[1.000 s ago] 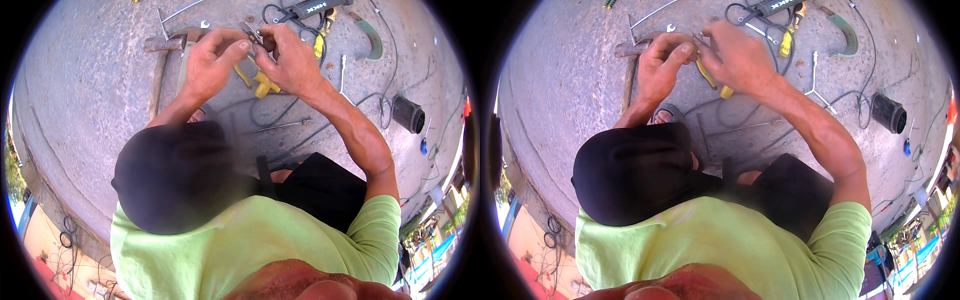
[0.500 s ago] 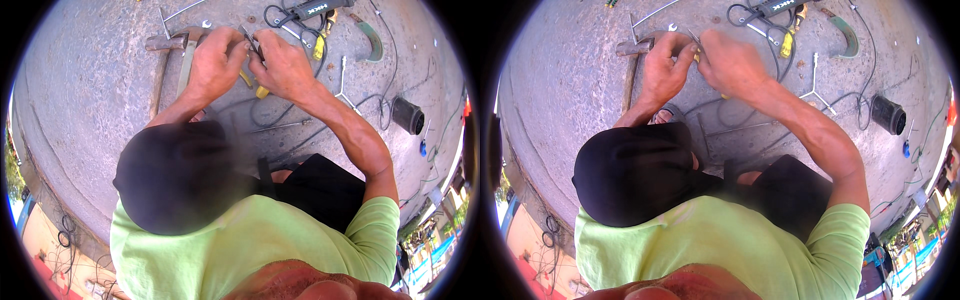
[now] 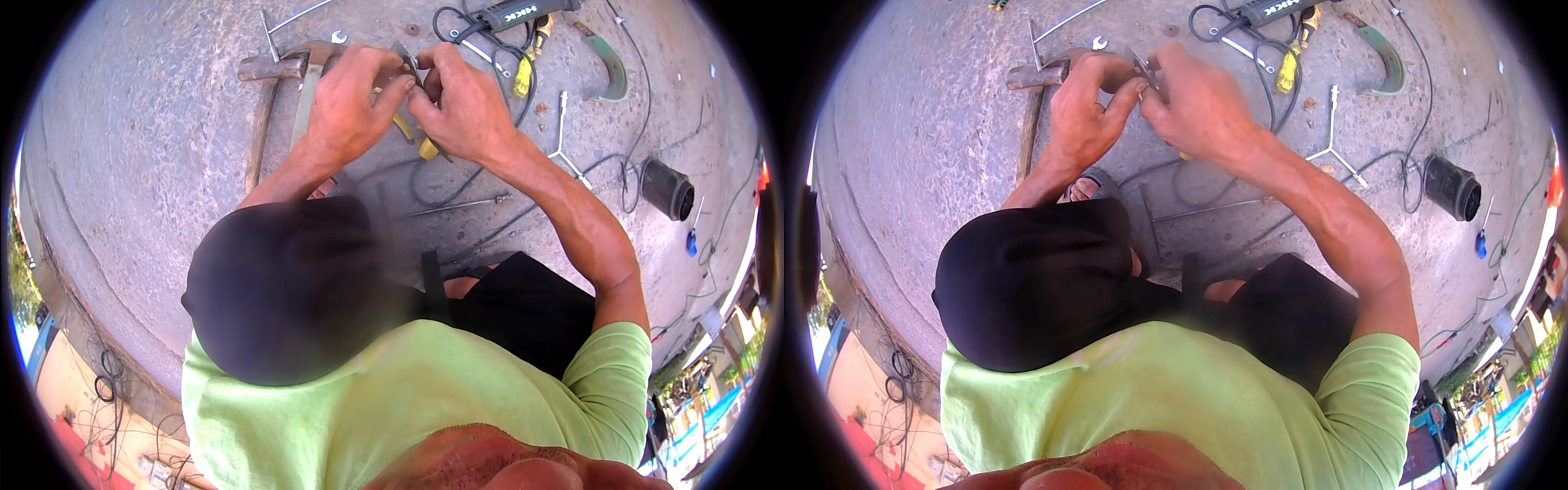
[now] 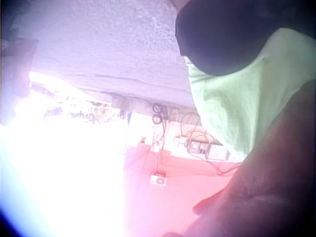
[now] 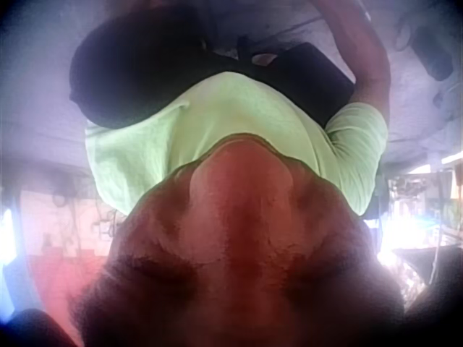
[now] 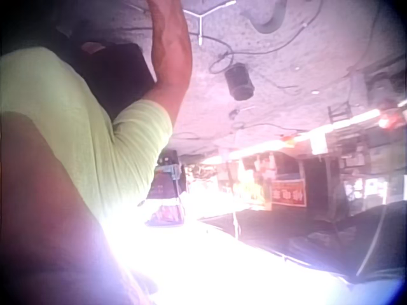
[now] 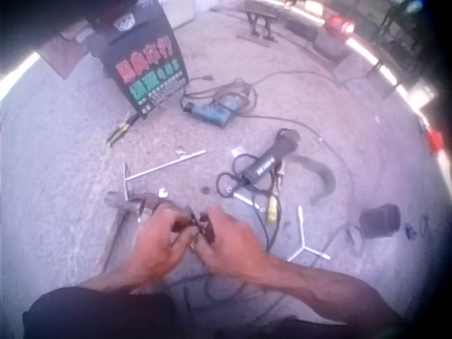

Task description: The person manipulates small metal components and brackets by hand, using a hammer and pliers to shape or align them while sitting outdoors.

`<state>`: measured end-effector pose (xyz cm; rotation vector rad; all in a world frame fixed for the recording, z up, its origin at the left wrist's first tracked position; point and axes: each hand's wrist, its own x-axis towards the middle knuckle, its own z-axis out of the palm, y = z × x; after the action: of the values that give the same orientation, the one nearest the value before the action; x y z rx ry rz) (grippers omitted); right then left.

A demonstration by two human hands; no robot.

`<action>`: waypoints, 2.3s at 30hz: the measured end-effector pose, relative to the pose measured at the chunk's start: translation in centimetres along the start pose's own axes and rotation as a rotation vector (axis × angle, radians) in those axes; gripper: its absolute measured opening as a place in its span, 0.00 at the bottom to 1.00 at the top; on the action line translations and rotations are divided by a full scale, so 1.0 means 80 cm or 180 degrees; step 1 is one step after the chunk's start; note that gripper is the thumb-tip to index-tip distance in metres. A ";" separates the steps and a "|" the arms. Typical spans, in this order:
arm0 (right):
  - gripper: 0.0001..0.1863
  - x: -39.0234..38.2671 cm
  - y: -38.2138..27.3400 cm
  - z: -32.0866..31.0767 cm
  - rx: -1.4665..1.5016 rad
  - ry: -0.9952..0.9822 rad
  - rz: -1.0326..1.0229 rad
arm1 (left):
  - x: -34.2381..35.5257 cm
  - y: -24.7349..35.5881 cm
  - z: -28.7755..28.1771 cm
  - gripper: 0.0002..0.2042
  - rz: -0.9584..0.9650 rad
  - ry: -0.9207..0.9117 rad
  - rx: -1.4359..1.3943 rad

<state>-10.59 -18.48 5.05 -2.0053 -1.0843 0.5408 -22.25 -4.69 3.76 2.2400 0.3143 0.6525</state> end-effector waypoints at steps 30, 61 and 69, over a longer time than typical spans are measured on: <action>0.14 0.005 0.000 0.006 -0.0173 -0.0230 0.0063 | -0.005 -0.006 -0.005 0.07 -0.0282 -0.0204 0.0541; 0.14 -0.004 0.013 0.017 -0.0179 0.0079 -0.0136 | -0.007 -0.008 0.004 0.05 -0.0007 -0.0203 0.0302; 0.16 -0.005 0.004 0.012 0.0172 -0.0050 0.0226 | -0.006 0.004 0.000 0.05 -0.0481 -0.0057 -0.0061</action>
<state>-11.30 -18.47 4.22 -2.0015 -1.0005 0.6175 -22.61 -5.12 3.87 2.1778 0.4613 0.5526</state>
